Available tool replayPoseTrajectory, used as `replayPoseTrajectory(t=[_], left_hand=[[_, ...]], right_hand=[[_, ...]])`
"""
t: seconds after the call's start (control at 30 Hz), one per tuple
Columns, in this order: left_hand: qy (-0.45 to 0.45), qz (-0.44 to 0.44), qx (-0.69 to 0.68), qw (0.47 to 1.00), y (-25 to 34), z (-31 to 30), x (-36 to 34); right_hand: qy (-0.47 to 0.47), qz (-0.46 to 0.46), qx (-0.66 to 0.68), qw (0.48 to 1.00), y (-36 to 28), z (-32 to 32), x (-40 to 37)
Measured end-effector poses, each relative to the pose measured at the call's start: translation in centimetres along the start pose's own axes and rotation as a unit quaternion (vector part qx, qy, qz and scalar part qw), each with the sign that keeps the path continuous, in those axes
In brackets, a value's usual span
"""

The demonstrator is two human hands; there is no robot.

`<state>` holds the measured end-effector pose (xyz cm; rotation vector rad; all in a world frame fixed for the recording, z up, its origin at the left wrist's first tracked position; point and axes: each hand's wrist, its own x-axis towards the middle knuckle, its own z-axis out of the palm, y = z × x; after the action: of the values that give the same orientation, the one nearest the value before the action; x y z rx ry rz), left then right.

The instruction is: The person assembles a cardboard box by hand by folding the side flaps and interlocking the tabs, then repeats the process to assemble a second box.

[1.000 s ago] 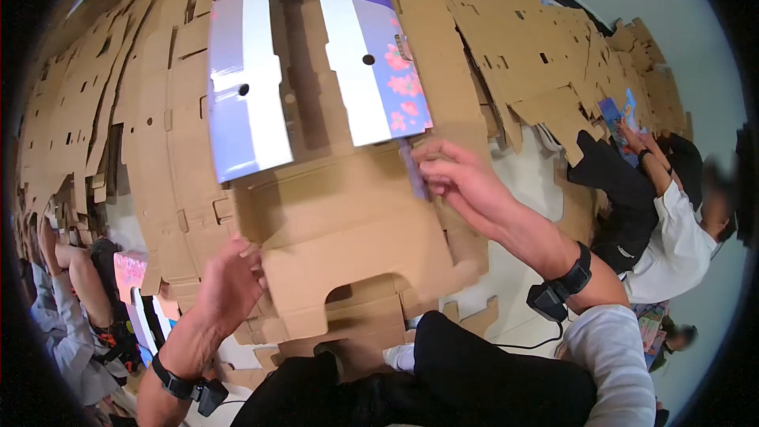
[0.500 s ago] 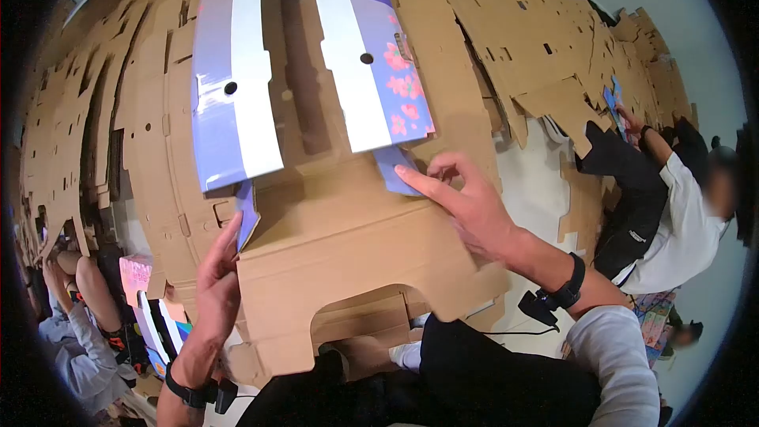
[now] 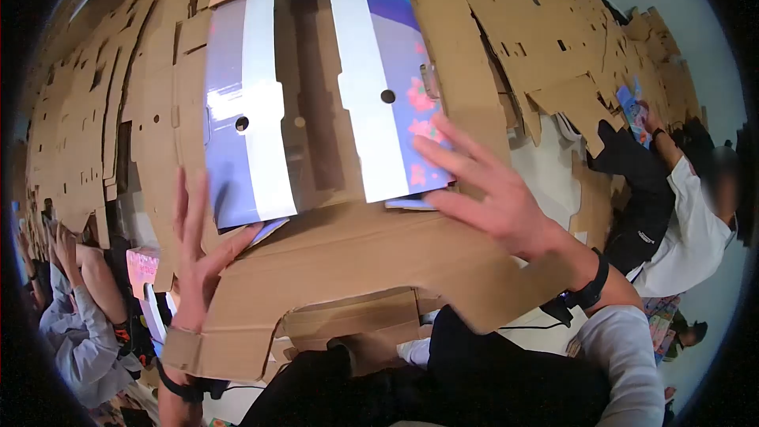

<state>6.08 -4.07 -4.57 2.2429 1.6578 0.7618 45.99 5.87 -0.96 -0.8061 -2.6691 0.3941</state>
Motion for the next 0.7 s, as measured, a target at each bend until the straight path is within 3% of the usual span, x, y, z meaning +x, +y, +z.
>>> replayPoseTrajectory(t=[0.1, 0.2, 0.3, 0.37, 0.5, 0.6, 0.63, 0.7], left_hand=[[-0.061, -0.022, -0.121, 0.991, 0.8, -1.7, 2.6], [-0.032, 0.003, -0.176, 0.984, -1.5, 0.4, 2.1], [0.007, -0.12, -0.285, 0.951, -1.2, 2.4, 1.1], [0.012, -0.197, -0.357, 0.913, -1.0, 2.8, 0.8], [0.13, -0.225, -0.311, 0.914, -2.2, 4.4, 1.9], [0.153, -0.224, -0.27, 0.924, -0.1, 2.6, 5.3], [0.141, -0.197, -0.177, 0.954, -1.2, 2.4, 5.7], [0.139, -0.248, -0.198, 0.938, -3.0, 2.0, 7.0]], right_hand=[[0.073, 0.025, 0.055, 0.996, 0.3, 0.5, 0.2], [0.058, 0.05, 0.085, 0.993, 1.2, 1.7, 0.1], [0.127, 0.142, 0.129, 0.973, -0.5, 3.2, 0.7], [0.134, 0.148, 0.057, 0.978, -0.5, 3.2, 1.3], [0.159, 0.246, 0.037, 0.955, -0.5, 4.4, 3.0], [0.077, 0.35, 0.124, 0.926, -2.6, 3.7, 4.9], [0.001, 0.346, 0.109, 0.932, -3.4, 4.0, 4.8], [-0.149, 0.331, 0.08, 0.928, -5.5, 4.8, 4.0]])
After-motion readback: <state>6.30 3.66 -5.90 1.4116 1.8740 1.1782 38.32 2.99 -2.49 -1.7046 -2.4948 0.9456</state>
